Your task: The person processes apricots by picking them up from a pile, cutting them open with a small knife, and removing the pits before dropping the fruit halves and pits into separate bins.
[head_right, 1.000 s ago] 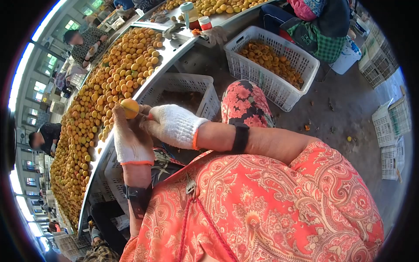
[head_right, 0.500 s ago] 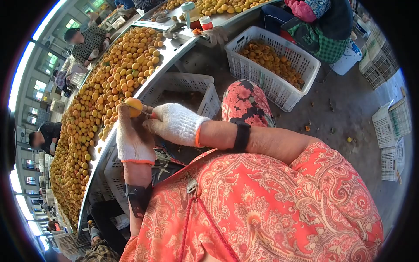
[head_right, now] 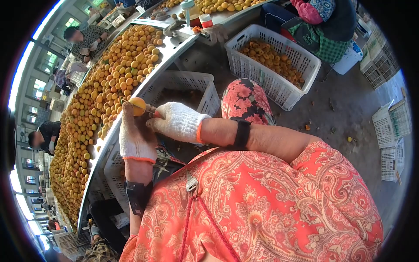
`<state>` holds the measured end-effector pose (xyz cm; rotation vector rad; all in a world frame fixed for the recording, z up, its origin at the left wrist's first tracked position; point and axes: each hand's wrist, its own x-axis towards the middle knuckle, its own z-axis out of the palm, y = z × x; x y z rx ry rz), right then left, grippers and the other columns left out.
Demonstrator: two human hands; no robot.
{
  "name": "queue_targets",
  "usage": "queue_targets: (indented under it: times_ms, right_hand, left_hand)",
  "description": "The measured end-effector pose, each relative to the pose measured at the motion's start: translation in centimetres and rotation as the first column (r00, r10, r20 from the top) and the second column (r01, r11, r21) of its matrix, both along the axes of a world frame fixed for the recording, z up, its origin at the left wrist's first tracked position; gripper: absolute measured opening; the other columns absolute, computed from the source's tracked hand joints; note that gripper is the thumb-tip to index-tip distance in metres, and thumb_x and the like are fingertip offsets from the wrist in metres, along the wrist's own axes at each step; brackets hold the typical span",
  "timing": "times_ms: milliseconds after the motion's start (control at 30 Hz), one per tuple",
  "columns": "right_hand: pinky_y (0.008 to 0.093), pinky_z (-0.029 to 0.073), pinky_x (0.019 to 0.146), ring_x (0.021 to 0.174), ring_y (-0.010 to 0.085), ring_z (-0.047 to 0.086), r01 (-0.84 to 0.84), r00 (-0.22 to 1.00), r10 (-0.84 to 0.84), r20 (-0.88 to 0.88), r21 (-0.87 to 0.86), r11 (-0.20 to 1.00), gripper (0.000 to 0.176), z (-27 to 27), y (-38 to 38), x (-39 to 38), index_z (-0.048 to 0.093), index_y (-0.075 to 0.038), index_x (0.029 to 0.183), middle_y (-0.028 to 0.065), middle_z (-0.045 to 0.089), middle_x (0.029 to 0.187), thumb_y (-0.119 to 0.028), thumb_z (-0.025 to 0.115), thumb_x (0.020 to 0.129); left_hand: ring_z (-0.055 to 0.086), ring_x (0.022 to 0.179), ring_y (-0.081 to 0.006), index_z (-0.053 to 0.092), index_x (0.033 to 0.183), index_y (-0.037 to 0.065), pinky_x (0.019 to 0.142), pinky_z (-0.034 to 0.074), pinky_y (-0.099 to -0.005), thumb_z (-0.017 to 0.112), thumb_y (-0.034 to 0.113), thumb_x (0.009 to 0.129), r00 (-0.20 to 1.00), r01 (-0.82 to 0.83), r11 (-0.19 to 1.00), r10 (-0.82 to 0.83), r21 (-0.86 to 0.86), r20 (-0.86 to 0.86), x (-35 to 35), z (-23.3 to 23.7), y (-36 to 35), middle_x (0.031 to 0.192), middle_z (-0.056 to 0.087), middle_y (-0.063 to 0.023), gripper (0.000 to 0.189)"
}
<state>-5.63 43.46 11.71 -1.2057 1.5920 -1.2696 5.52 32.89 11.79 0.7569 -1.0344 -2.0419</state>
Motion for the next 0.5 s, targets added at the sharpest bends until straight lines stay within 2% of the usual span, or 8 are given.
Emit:
queue_targets:
  times_ms: [67,100,167,300,367,400,467,500]
  right_hand:
    - [0.0401,0.051,0.078,0.088,0.0349,0.069,-0.004,1.000,0.005,-0.009,0.036,0.999,0.036,0.4,0.1,-0.1,0.068,0.002,0.100,0.0224,0.069,0.088,-0.032,0.061,0.092]
    - [0.0401,0.051,0.078,0.088,0.0349,0.069,-0.004,1.000,0.005,-0.009,0.037,0.999,0.036,0.0,0.0,-0.1,0.068,0.002,0.100,0.0224,0.069,0.088,-0.032,0.061,0.092]
    - [0.0298,0.046,0.061,0.066,0.0094,0.057,-0.002,1.000,0.002,0.026,0.004,1.000,0.029,-1.0,-0.5,-0.1,0.065,0.000,0.095,0.0039,0.062,0.070,-0.029,0.063,0.095]
    - [0.0286,0.046,0.061,0.067,0.0082,0.055,-0.020,0.999,0.019,0.027,0.022,1.000,0.029,-1.2,-0.6,-0.2,0.065,-0.001,0.094,0.0020,0.062,0.070,-0.029,0.063,0.095]
    - [0.0387,0.050,0.078,0.085,0.0315,0.069,-0.014,0.999,0.012,0.053,0.035,0.999,0.039,-1.3,-0.6,-0.1,0.068,0.003,0.099,0.0217,0.069,0.086,-0.034,0.062,0.090]
    - [0.0387,0.050,0.078,0.085,0.0315,0.069,-0.015,0.999,0.013,0.052,0.036,0.999,0.039,-1.4,-0.6,-0.1,0.068,0.003,0.099,0.0217,0.069,0.086,-0.034,0.062,0.090]
    - [0.0270,0.045,0.060,0.066,0.0066,0.054,-0.030,0.996,0.028,0.084,0.024,0.999,0.028,-1.4,-0.7,-0.1,0.065,-0.001,0.092,0.0001,0.061,0.071,-0.028,0.063,0.095]
    - [0.0270,0.045,0.060,0.066,0.0066,0.054,-0.031,0.996,0.029,0.084,0.025,0.999,0.028,-1.5,-0.7,-0.2,0.065,-0.001,0.092,0.0001,0.061,0.071,-0.028,0.063,0.095]
  left_hand:
    - [0.061,0.085,-0.0245,0.056,0.112,0.004,0.078,0.051,-0.0354,0.065,0.042,0.094,1.000,0.006,1.000,-0.006,0.010,0.005,0.1,0.0,0.0,0.093,0.062,-0.0125,0.043]
    - [0.061,0.086,-0.0243,0.056,0.112,0.005,0.078,0.051,-0.0355,0.065,0.043,0.094,1.000,0.012,1.000,-0.012,0.021,0.010,0.1,-0.1,0.0,0.094,0.062,-0.0122,0.043]
    - [0.061,0.086,-0.0243,0.056,0.113,0.005,0.079,0.051,-0.0356,0.066,0.043,0.094,1.000,0.021,1.000,-0.021,0.020,0.007,0.1,0.0,0.1,0.094,0.062,-0.0119,0.044]
    - [0.061,0.087,-0.0243,0.056,0.114,0.005,0.079,0.051,-0.0358,0.067,0.043,0.093,0.998,0.063,0.998,-0.063,0.016,-0.009,0.4,0.0,0.1,0.094,0.062,-0.0116,0.044]
    - [0.061,0.087,-0.0244,0.056,0.114,0.005,0.079,0.051,-0.0357,0.067,0.043,0.093,0.998,0.060,0.998,-0.060,0.006,-0.019,0.4,-0.1,0.1,0.094,0.062,-0.0116,0.045]
    - [0.061,0.087,-0.0245,0.056,0.115,0.005,0.079,0.051,-0.0355,0.067,0.043,0.093,0.998,0.058,0.998,-0.058,-0.004,-0.027,0.4,-0.2,0.1,0.094,0.062,-0.0115,0.045]
    - [0.061,0.088,-0.0245,0.056,0.115,0.005,0.079,0.051,-0.0356,0.067,0.042,0.093,0.999,0.047,0.999,-0.047,0.022,-0.004,0.4,-0.6,-0.2,0.094,0.062,-0.0113,0.045]
    - [0.061,0.088,-0.0246,0.056,0.115,0.005,0.079,0.051,-0.0356,0.068,0.042,0.092,0.999,0.036,0.998,-0.037,0.047,0.019,0.5,-0.7,-0.3,0.094,0.062,-0.0112,0.045]
